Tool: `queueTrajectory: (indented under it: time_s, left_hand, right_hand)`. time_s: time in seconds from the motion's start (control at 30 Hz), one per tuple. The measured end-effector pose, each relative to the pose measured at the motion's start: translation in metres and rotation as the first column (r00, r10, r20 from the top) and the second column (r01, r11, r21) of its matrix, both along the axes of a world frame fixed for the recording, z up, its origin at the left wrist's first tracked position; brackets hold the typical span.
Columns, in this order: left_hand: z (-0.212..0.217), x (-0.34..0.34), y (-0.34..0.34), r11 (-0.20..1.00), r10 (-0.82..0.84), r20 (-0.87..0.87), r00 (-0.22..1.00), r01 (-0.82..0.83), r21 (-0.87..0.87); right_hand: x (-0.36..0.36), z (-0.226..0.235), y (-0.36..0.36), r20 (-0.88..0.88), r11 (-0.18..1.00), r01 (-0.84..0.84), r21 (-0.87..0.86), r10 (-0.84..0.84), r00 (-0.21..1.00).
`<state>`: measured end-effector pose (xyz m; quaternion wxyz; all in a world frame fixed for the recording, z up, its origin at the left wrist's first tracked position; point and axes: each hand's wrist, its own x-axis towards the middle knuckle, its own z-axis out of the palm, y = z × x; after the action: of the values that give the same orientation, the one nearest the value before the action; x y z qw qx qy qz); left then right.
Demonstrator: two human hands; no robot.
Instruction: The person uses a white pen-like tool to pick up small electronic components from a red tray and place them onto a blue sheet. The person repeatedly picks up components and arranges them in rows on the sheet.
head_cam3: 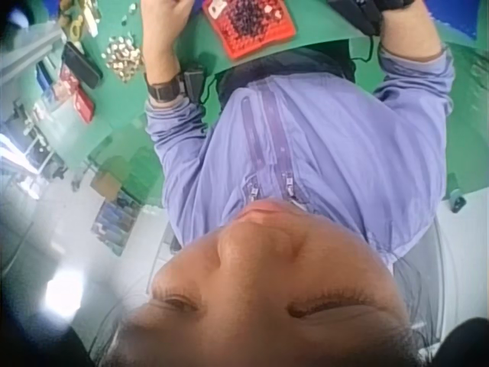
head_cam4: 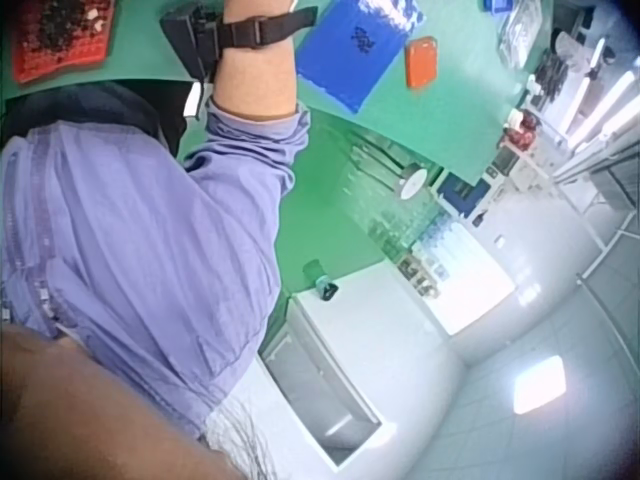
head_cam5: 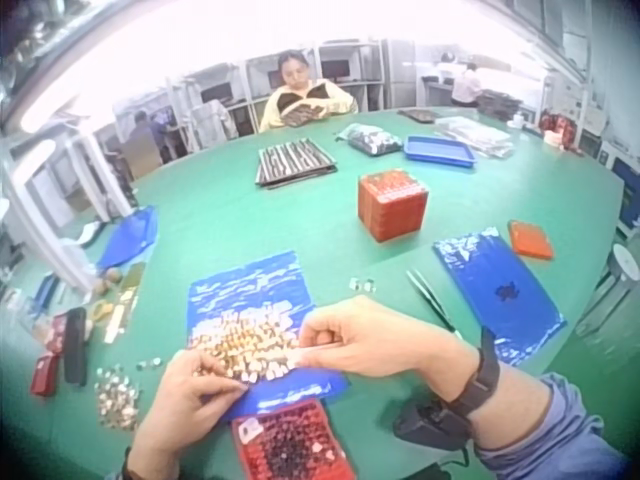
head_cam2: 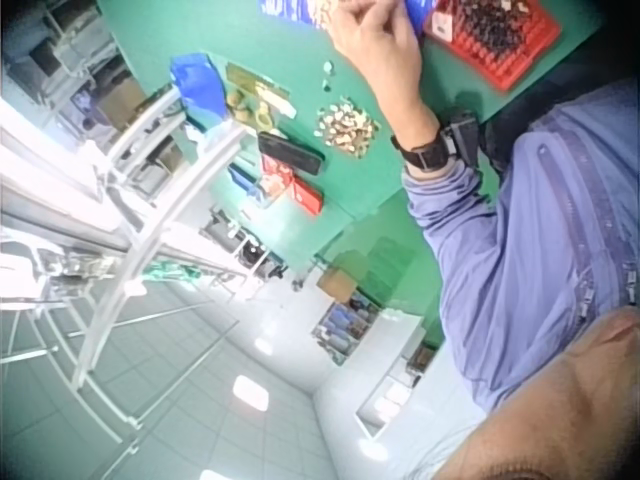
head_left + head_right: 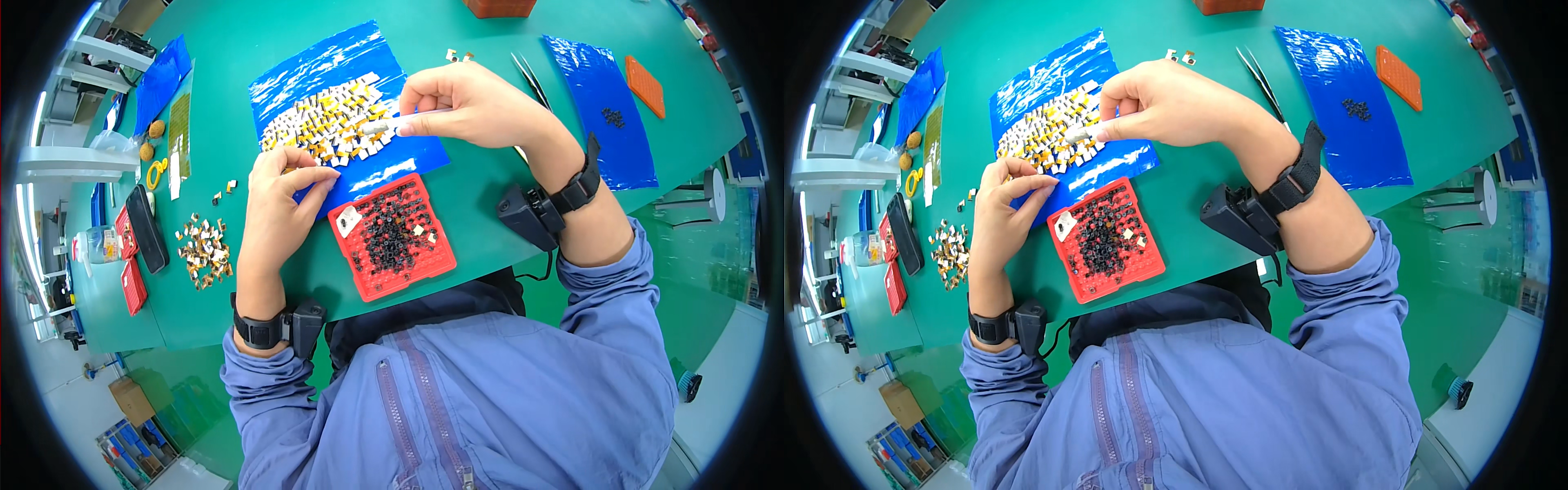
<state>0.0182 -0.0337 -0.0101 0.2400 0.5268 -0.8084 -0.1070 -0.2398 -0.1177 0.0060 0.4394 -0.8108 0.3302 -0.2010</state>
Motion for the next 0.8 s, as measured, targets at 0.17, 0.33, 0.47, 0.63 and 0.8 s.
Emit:
queueTrajectory:
  time_s: [0.17,0.33,0.47,0.63,0.8]
  left_hand:
    - [0.006,0.003,0.005,0.998,0.010,-0.017,1.000,-0.009,0.069]
    - [0.006,0.002,0.004,0.998,-0.015,0.000,1.000,0.015,0.055]
    - [0.009,0.005,0.006,0.995,-0.027,0.033,0.999,0.024,0.096]
    - [0.017,0.008,0.014,0.994,0.004,0.067,0.998,-0.011,0.113]
    - [0.015,0.007,0.016,0.992,0.008,0.058,0.998,-0.015,0.125]
  right_hand:
    - [-0.001,-0.001,0.000,0.001,1.000,-0.002,-0.012,0.002,1.000]
    - [0.000,0.001,0.001,-0.019,1.000,0.005,-0.011,-0.005,1.000]
    - [-0.001,0.000,0.001,-0.016,1.000,-0.001,-0.025,0.000,1.000]
    - [-0.001,-0.002,0.000,-0.015,1.000,-0.004,-0.019,0.003,1.000]
    - [0.000,-0.002,0.000,-0.001,1.000,0.002,-0.023,-0.002,1.000]
